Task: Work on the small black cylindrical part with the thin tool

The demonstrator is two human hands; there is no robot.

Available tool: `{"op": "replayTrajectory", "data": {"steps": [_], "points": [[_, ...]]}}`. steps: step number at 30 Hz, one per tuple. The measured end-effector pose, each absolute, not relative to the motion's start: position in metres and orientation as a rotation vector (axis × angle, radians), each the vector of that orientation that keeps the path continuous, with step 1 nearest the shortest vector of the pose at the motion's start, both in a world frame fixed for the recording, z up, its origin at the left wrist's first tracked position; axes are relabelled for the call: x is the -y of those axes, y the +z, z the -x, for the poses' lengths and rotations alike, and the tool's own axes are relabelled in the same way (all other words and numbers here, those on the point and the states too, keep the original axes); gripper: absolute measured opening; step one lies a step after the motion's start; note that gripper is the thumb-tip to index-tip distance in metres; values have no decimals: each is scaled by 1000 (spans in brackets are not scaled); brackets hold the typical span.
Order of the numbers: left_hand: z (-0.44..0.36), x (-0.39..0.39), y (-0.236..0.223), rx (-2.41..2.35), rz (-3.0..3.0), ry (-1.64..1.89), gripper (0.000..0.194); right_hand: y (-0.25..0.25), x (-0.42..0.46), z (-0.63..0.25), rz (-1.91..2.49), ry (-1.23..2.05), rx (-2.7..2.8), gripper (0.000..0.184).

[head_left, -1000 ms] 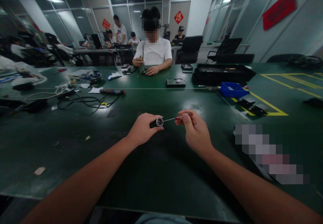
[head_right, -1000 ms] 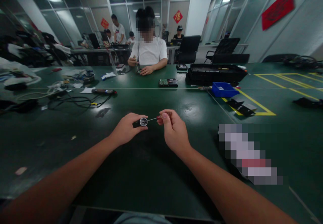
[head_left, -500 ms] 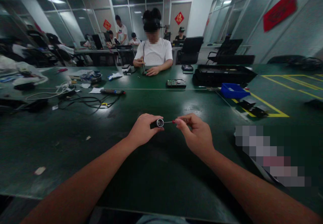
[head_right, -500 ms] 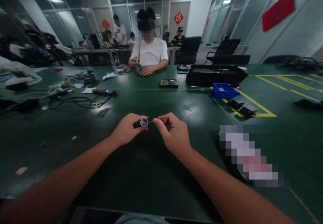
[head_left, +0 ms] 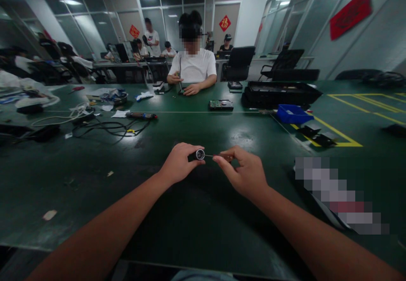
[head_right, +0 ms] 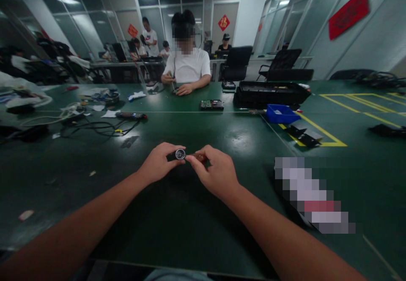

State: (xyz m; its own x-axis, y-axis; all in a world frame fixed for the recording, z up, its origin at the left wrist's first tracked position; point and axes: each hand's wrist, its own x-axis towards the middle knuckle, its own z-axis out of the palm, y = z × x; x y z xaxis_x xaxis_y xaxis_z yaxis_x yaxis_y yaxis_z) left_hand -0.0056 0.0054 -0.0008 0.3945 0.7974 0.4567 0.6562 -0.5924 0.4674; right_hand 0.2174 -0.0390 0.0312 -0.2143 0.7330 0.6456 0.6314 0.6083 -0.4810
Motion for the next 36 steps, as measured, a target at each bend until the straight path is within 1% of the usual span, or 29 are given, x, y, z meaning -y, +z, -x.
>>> {"op": "replayTrajectory", "data": {"steps": [3, 6, 10, 14, 18, 24, 26, 29, 36], "points": [[7, -6, -1, -1293, -2444, 976, 36, 31, 37, -219, 997, 140, 1985, 11], [8, -6, -1, -1293, -2451, 967, 36, 33, 35, -220, 941, 163, 2033, 13], [7, -6, -2, -1302, -2443, 968, 36, 35, 35, -222, 973, 236, 2057, 15], [5, -6, -2, -1302, -2438, 970, 36, 31, 38, -220, 993, 279, 1971, 18], [4, -5, -1, -1325, -2430, 1000, 38, 25, 36, -215, 1023, 594, 1685, 22], [6, -6, 1, -1175, -2525, 1002, 41, 15, 15, -214, 969, 1079, 1108, 29], [7, -8, 1, -1190, -2537, 977, 41, 12, 8, -216, 972, 1259, 962, 32], [7, -9, -1, -1255, -2523, 933, 42, 10, 4, -219, 997, 1175, 944, 32], [6, -8, -1, -1301, -2485, 900, 42, 13, 14, -218, 1032, 809, 1302, 30]]}}
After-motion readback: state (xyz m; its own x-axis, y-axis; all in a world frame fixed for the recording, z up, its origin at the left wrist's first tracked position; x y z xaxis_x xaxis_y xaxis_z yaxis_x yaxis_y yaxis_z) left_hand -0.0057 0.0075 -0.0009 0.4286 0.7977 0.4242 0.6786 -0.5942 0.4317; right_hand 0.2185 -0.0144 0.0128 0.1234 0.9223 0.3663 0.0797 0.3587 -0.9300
